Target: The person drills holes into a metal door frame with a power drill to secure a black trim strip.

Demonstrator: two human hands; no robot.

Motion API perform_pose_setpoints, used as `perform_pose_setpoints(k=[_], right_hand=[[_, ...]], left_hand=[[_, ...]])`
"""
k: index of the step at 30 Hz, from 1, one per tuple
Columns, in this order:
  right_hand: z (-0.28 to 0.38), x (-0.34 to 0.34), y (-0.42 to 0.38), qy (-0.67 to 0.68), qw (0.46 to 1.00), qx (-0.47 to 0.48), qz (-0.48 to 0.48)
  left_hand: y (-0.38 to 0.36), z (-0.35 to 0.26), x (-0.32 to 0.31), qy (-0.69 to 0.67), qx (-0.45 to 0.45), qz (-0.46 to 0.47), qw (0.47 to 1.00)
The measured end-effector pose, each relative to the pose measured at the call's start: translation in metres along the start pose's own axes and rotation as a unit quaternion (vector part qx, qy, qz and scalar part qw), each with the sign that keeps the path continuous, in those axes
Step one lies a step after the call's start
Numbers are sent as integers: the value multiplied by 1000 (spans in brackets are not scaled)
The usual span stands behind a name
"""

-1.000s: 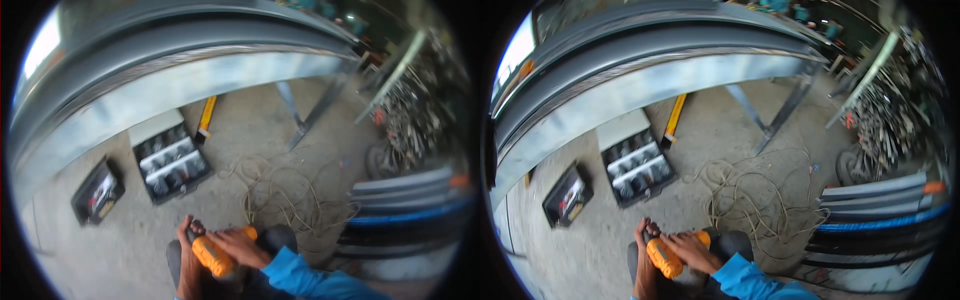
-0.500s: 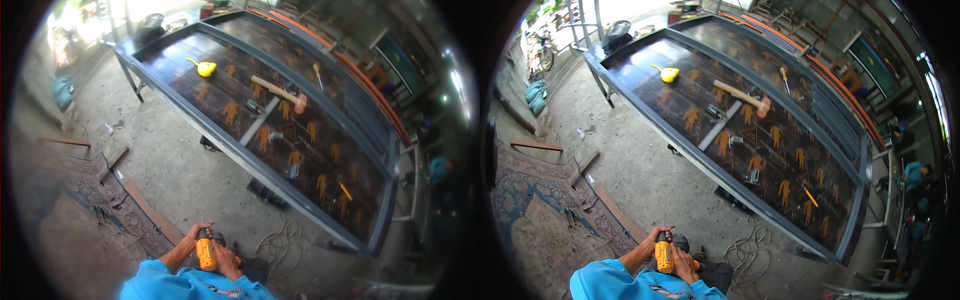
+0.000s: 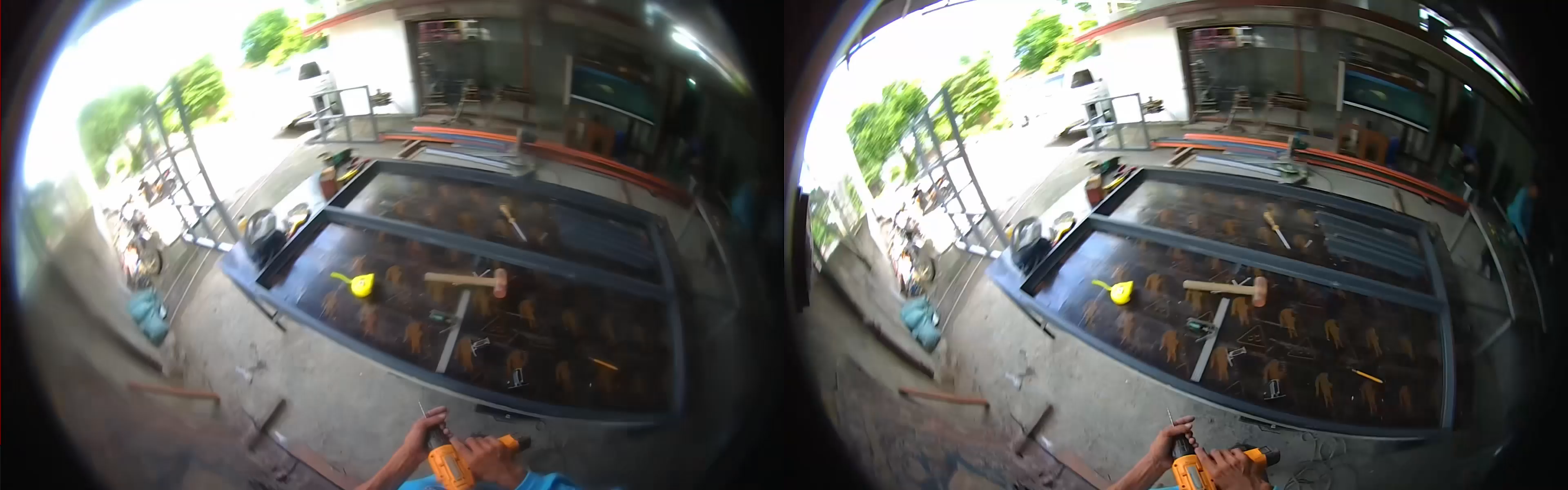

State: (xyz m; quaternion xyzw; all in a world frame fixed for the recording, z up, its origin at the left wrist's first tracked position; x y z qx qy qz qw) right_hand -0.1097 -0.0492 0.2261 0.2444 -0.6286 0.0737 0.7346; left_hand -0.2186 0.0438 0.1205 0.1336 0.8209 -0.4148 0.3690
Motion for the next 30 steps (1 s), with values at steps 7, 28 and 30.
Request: perform_pose_setpoints(k=[7,28,30], right_hand=[[-105,-5,7,-85,970,-198,-116],[97,-45,124,129,461,-868,-130],[122,-66,152,158,433,-881,-103]], left_hand=[[113,-37,-142,253,-26,85,963],[270,-40,-79,705,-362,554,254],[272,-46,-83,693,-345,560,296]])
Point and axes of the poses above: each hand's wrist, its own y-axis towards the middle knuckle, its own x-axis out of the back of the hand, z = x × y, the point moved 6 cm from there along y, towards the middle knuckle
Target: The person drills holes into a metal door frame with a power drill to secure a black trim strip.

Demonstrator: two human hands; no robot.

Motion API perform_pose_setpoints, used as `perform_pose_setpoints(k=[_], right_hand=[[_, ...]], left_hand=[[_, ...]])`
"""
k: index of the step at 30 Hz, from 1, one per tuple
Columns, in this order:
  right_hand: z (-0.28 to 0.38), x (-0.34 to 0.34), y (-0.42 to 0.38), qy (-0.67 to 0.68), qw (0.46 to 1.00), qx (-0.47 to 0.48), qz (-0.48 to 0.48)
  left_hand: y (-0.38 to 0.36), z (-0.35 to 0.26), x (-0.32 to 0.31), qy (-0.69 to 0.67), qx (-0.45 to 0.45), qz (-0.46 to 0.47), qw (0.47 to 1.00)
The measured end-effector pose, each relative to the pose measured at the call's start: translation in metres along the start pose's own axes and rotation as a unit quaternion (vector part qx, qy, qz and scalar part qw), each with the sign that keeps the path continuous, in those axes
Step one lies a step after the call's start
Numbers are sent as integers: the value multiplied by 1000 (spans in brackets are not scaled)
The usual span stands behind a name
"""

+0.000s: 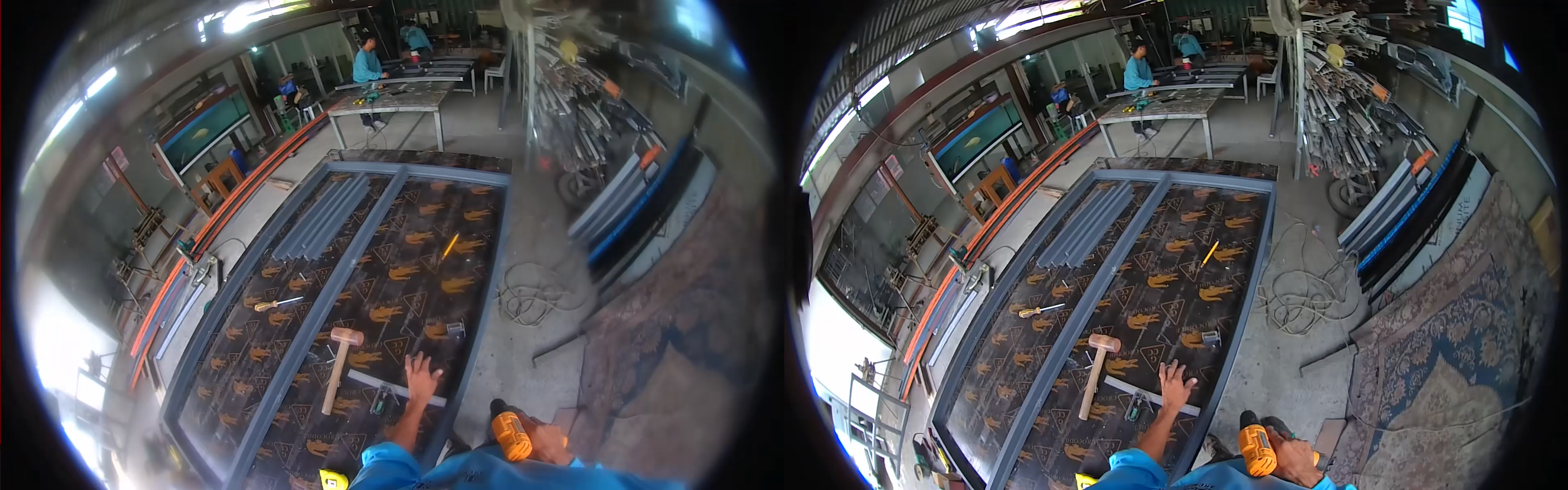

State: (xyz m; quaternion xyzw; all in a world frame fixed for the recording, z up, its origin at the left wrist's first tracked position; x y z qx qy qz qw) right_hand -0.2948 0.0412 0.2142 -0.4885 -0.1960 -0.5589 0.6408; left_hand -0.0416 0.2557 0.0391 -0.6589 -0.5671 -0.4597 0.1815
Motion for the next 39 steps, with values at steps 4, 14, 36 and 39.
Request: perform_pose_setpoints(k=[4,14,36,39], right_hand=[[7,-12,-33,7,997,71,38],[-77,-43,-139,-8,994,98,37],[-124,-96,-275,37,996,80,35],[-109,-124,-269,-13,985,147,84]], left_hand=[[-16,34,32,-15,108,-61,992],[-251,7,174,19,314,-340,886],[-313,-262,144,-806,280,98,512],[-321,-250,186,-825,193,70,526]])
Point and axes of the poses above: each hand's wrist, its own y-axis towards the middle knuckle, its own x-axis out of the back of the hand, z = x × y, the point moved 6 cm from there along y, towards the middle knuckle
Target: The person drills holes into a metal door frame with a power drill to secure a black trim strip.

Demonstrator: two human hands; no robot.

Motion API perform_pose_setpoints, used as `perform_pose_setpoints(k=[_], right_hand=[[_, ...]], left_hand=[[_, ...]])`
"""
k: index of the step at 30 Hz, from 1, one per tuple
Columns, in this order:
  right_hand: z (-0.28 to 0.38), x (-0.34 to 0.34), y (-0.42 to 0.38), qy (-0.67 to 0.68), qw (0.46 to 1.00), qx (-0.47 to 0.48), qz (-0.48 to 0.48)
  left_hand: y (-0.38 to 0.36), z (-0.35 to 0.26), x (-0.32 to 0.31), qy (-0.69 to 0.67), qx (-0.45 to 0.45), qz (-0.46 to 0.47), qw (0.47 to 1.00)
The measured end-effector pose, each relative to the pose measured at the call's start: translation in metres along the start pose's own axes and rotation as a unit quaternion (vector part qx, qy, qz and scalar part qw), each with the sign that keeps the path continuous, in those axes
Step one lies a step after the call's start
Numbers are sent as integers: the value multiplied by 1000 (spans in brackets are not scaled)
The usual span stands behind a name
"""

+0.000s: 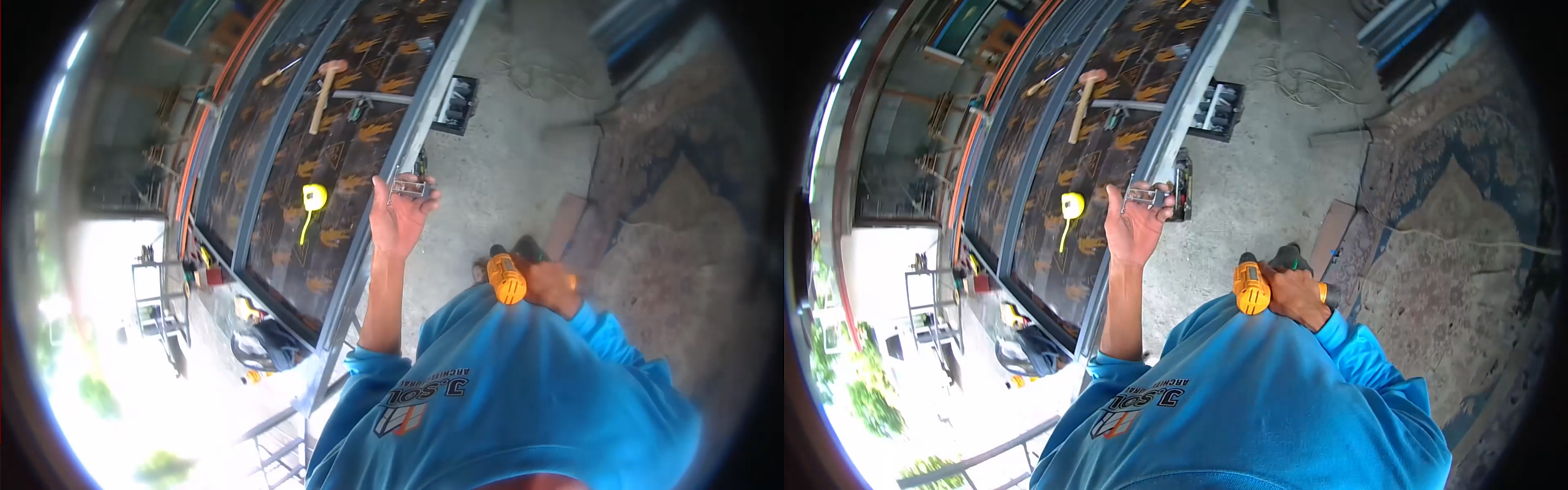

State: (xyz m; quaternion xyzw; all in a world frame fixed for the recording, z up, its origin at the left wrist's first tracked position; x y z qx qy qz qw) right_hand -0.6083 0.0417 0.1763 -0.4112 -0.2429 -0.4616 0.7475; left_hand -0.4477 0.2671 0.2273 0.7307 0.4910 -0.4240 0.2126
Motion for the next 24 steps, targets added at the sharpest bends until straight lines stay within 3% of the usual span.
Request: perform_pose_setpoints(k=[3,4,5,6,11,13,14,16,17,19,20,22,23,24], right_hand=[[21,-5,5,-31,998,26,43],[26,-1,8,-33,998,22,47],[29,1,8,-30,999,27,33],[26,-3,11,-46,998,20,46],[7,-5,22,-13,997,20,75],[-1,3,29,-19,997,2,71],[-6,11,37,-23,997,-11,72],[-21,22,48,-30,995,-22,94],[-31,26,56,-28,995,-14,91],[-45,43,67,-4,996,-11,88],[-55,49,73,-2,996,-13,83],[-84,51,72,-15,995,-48,90],[-96,55,70,-21,993,-59,97],[-109,54,70,-22,993,-64,99]], left_hand=[[-26,-14,31,29,-33,-78,996],[-34,-14,43,29,-35,-65,997],[-43,-14,64,8,-32,-122,992],[-50,-15,84,-11,-28,-179,983],[-53,-31,160,38,-58,-265,962],[-43,-57,196,217,-111,-404,882],[-23,-67,206,214,-113,-400,884],[-2,-96,221,539,-73,-448,710],[10,-98,236,539,-73,-449,708],[29,-109,253,814,-87,-422,390],[38,-115,247,802,-78,-414,423],[57,-113,225,762,38,-561,322],[77,-114,225,764,45,-585,270],[105,-110,225,763,6,-584,277]])
Point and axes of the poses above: each hand's wrist, its own y-axis towards the middle knuckle, its own x-axis out of the back of the hand, z = x × y, the point moved 6 cm from there along y, towards the middle knuckle
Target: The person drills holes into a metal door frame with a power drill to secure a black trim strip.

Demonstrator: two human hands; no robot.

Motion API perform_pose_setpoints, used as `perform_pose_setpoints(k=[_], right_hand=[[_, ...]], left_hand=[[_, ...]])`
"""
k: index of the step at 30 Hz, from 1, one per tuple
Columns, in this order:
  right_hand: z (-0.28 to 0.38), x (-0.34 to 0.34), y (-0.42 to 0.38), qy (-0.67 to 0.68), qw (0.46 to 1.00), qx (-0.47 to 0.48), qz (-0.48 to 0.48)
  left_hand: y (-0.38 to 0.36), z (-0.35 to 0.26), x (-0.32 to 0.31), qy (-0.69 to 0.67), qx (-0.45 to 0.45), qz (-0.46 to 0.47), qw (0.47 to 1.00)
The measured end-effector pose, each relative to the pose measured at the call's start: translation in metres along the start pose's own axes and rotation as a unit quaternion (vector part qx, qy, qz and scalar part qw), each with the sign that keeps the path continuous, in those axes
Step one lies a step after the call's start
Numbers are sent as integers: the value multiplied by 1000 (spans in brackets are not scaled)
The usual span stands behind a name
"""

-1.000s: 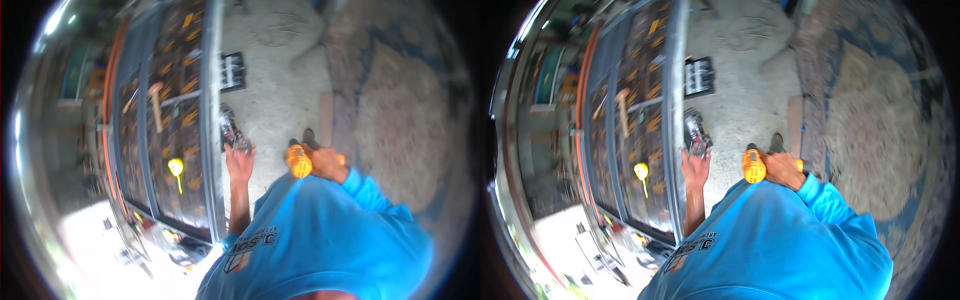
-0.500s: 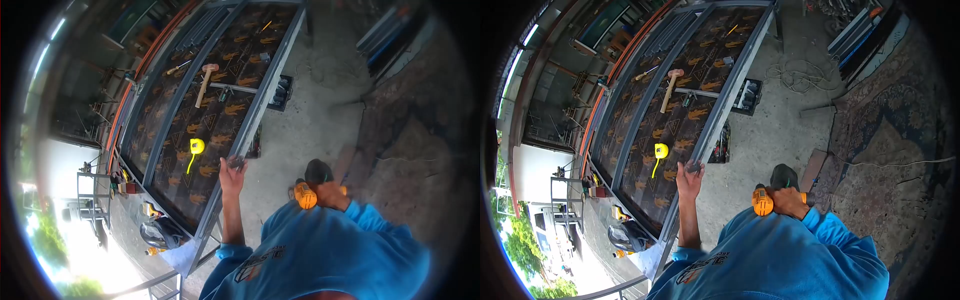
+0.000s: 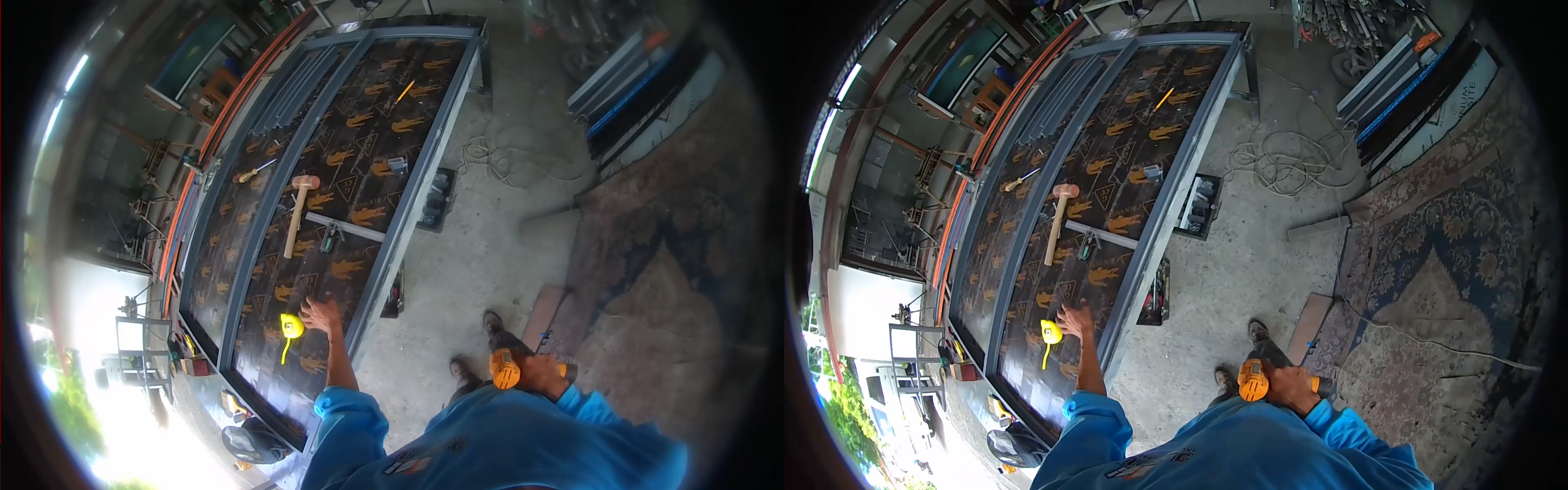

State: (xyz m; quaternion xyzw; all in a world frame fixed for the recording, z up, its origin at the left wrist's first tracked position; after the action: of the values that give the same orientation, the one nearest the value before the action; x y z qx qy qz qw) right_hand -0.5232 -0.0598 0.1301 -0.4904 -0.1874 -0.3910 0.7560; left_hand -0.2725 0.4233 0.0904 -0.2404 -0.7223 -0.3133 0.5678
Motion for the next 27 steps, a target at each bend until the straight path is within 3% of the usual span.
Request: perform_pose_setpoints(k=[1,2,3,4,5,6,9,11,14,16,19,20,22,24,27], right_hand=[[-17,-6,1,15,999,-32,-11],[-36,-15,-1,28,997,-66,-21],[-57,-29,-3,32,995,-83,-49],[-68,-32,-10,25,995,-89,-42],[-78,-30,-16,35,992,-107,-55],[-84,-26,-22,46,989,-123,-70],[-91,-10,-48,37,984,-148,-90],[-89,-10,-67,56,978,-176,-100],[-135,11,-69,10,963,-205,-175],[-150,9,-54,-24,959,-202,-198],[-170,-18,-56,-40,970,-166,-175],[-170,-19,-57,-45,975,-153,-157],[-164,-17,-48,-53,983,-124,-123],[-149,-25,-39,-51,990,-94,-96],[-118,-12,-12,-37,996,-56,-57]], left_hand=[[7,-33,-8,-27,-12,-25,999],[14,-82,-8,-136,-42,28,989],[19,-128,-25,-365,-97,63,924],[29,-177,-43,-333,-151,75,928],[8,-236,-11,-407,-157,105,894],[14,-271,-36,-426,-140,116,887],[24,-344,-86,-371,-181,100,905],[33,-384,-131,-163,-144,206,954],[7,-406,-90,-142,-117,175,967],[12,-404,-96,-175,-160,150,960],[18,-386,-82,-259,-142,169,940],[16,-372,-71,-285,-133,102,944],[17,-334,-54,-379,-181,82,904],[10,-272,-38,-431,-210,56,876],[-16,-142,-1,-466,-103,127,870]])
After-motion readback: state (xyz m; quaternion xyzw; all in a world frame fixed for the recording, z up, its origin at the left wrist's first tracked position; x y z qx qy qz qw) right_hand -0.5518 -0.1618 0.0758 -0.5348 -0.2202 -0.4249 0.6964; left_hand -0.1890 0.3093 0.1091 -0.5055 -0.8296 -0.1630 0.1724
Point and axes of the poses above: each hand's wrist, its own y-axis towards the middle knuckle, its own x-axis out of the back of the hand, z = x × y, the point moved 6 cm from there along y, towards the middle knuckle
